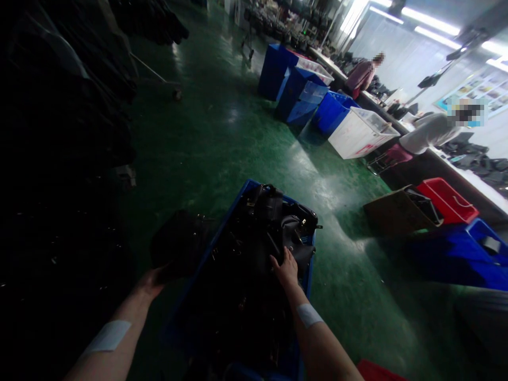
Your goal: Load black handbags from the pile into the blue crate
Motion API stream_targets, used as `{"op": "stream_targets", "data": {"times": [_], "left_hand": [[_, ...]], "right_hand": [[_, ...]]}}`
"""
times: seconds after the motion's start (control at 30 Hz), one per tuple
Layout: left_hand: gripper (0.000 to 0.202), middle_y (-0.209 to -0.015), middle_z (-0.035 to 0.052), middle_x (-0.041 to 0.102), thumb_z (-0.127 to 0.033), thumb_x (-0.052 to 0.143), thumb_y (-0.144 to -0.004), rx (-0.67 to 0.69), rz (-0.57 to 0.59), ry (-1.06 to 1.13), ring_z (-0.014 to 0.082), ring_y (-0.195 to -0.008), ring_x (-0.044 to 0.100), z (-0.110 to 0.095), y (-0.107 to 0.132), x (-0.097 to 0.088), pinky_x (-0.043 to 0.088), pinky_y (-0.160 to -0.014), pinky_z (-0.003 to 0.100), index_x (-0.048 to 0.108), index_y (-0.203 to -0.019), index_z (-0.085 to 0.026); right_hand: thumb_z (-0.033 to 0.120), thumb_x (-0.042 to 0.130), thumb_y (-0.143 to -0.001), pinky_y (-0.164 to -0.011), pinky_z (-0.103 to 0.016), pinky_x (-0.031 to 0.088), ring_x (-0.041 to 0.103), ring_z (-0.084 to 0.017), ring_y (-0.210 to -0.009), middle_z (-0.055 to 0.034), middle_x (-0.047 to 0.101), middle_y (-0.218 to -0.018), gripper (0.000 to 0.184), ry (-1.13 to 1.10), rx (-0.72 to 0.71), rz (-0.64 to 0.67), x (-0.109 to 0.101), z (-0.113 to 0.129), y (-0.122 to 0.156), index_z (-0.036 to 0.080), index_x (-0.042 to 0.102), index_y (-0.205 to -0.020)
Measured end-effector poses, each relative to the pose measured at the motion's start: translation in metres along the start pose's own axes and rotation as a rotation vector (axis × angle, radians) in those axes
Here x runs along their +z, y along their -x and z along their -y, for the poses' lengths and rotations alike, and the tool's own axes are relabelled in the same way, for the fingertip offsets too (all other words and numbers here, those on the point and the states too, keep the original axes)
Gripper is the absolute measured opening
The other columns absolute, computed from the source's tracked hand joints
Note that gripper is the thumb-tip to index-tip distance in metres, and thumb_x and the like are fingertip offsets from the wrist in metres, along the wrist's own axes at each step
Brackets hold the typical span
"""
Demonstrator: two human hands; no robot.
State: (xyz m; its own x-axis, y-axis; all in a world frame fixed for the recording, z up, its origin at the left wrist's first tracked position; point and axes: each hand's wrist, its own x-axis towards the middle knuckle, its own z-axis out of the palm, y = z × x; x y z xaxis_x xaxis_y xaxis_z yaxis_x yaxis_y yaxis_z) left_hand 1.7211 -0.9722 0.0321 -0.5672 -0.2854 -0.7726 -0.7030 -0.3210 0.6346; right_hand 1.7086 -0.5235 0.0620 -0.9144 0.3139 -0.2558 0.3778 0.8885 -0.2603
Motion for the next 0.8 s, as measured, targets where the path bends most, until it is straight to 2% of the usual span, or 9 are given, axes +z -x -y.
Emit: {"op": "stream_targets", "data": {"times": [0.07, 0.13, 0.2, 0.27, 0.33, 0.43, 0.53, 0.67, 0.8], "left_hand": [[0.021, -0.094, 0.0088, 0.071, -0.020, 0.067, -0.065, -0.072, 0.071, 0.087, 0.0312, -0.106, 0.064, -0.019, 0.008, 0.002, 0.053, -0.096, 0.043, 0.066, -0.084, -0.013], [0.052, -0.114, 0.0083, 0.067, -0.026, 0.078, -0.060, -0.028, 0.232, 0.074, 0.0307, -0.113, 0.060, -0.045, 0.011, 0.015, 0.051, -0.098, 0.042, 0.064, -0.109, -0.015], [0.076, -0.125, 0.0116, 0.062, -0.035, 0.083, -0.056, 0.152, 0.429, -0.132, 0.0315, -0.116, 0.058, -0.073, 0.008, 0.042, 0.049, -0.101, 0.044, 0.058, -0.124, -0.014], [0.079, -0.127, 0.0156, 0.060, -0.038, 0.082, -0.059, 0.409, 0.568, -0.440, 0.0327, -0.117, 0.057, -0.091, 0.004, 0.085, 0.046, -0.103, 0.047, 0.055, -0.128, -0.010], [0.073, -0.134, 0.0179, 0.054, -0.031, 0.073, -0.068, 0.716, 0.555, -0.710, 0.0323, -0.126, 0.050, -0.095, 0.003, 0.138, 0.037, -0.111, 0.047, 0.051, -0.134, -0.008], [0.070, -0.152, 0.0190, 0.031, -0.031, 0.062, -0.082, 1.028, 0.359, -1.018, 0.0315, -0.143, 0.026, -0.069, 0.006, 0.216, 0.022, -0.118, 0.050, 0.040, -0.145, -0.011], [0.055, -0.155, 0.0145, 0.024, -0.036, 0.044, -0.095, 1.039, 0.259, -1.202, 0.0302, -0.145, 0.022, -0.027, -0.001, 0.266, 0.017, -0.117, 0.058, 0.039, -0.148, -0.020], [0.053, -0.156, 0.0145, 0.023, -0.029, 0.035, -0.097, 1.078, 0.084, -1.258, 0.0269, -0.145, 0.022, 0.015, -0.029, 0.280, 0.016, -0.118, 0.053, 0.039, -0.148, -0.015], [0.057, -0.158, 0.0167, 0.014, -0.023, 0.038, -0.094, 1.147, 0.077, -1.285, 0.0276, -0.148, 0.009, 0.050, -0.063, 0.273, 0.014, -0.120, 0.052, 0.034, -0.150, -0.011]], "right_hand": [[0.062, 0.049, -0.083, -0.116, -0.041, 0.027, 0.034, -0.029, -0.140, -0.0172, 0.040, -0.148, 0.086, -0.010, -0.006, -0.010, -0.001, -0.001, 0.002, 0.005, 0.038, -0.146], [0.062, 0.047, -0.085, -0.116, -0.041, 0.027, 0.035, -0.028, -0.139, -0.0157, 0.041, -0.147, 0.084, -0.013, -0.023, -0.035, -0.002, -0.002, 0.005, 0.006, 0.037, -0.147], [0.062, 0.046, -0.086, -0.116, -0.041, 0.027, 0.035, -0.027, -0.139, -0.0143, 0.042, -0.147, 0.081, -0.004, -0.045, -0.071, 0.000, -0.004, 0.007, 0.009, 0.038, -0.147], [0.058, 0.047, -0.086, -0.115, -0.042, 0.027, 0.035, -0.027, -0.138, -0.0138, 0.040, -0.148, 0.077, 0.018, -0.067, -0.109, 0.004, -0.008, 0.011, 0.010, 0.039, -0.146], [0.050, 0.049, -0.085, -0.116, -0.042, 0.027, 0.035, -0.026, -0.137, -0.0128, 0.037, -0.150, 0.073, 0.048, -0.107, -0.141, 0.010, -0.014, 0.015, 0.011, 0.038, -0.147], [0.045, 0.053, -0.083, -0.117, -0.043, 0.025, 0.032, -0.026, -0.138, -0.0108, 0.034, -0.152, 0.076, 0.089, -0.155, -0.201, 0.025, -0.023, 0.019, 0.013, 0.033, -0.150], [0.049, 0.051, -0.087, -0.117, -0.044, 0.024, 0.029, -0.025, -0.140, -0.0110, 0.033, -0.153, 0.074, 0.119, -0.150, -0.247, 0.040, -0.030, 0.017, 0.015, 0.032, -0.150], [0.047, 0.045, -0.091, -0.117, -0.045, 0.023, 0.024, -0.024, -0.143, -0.0098, 0.027, -0.156, 0.066, 0.123, -0.167, -0.248, 0.058, -0.042, 0.003, 0.019, 0.032, -0.150], [0.048, 0.045, -0.092, -0.115, -0.048, 0.024, 0.020, -0.026, -0.144, -0.0113, 0.027, -0.155, 0.064, 0.084, -0.166, -0.242, 0.089, -0.061, -0.017, 0.020, 0.034, -0.149]]}}
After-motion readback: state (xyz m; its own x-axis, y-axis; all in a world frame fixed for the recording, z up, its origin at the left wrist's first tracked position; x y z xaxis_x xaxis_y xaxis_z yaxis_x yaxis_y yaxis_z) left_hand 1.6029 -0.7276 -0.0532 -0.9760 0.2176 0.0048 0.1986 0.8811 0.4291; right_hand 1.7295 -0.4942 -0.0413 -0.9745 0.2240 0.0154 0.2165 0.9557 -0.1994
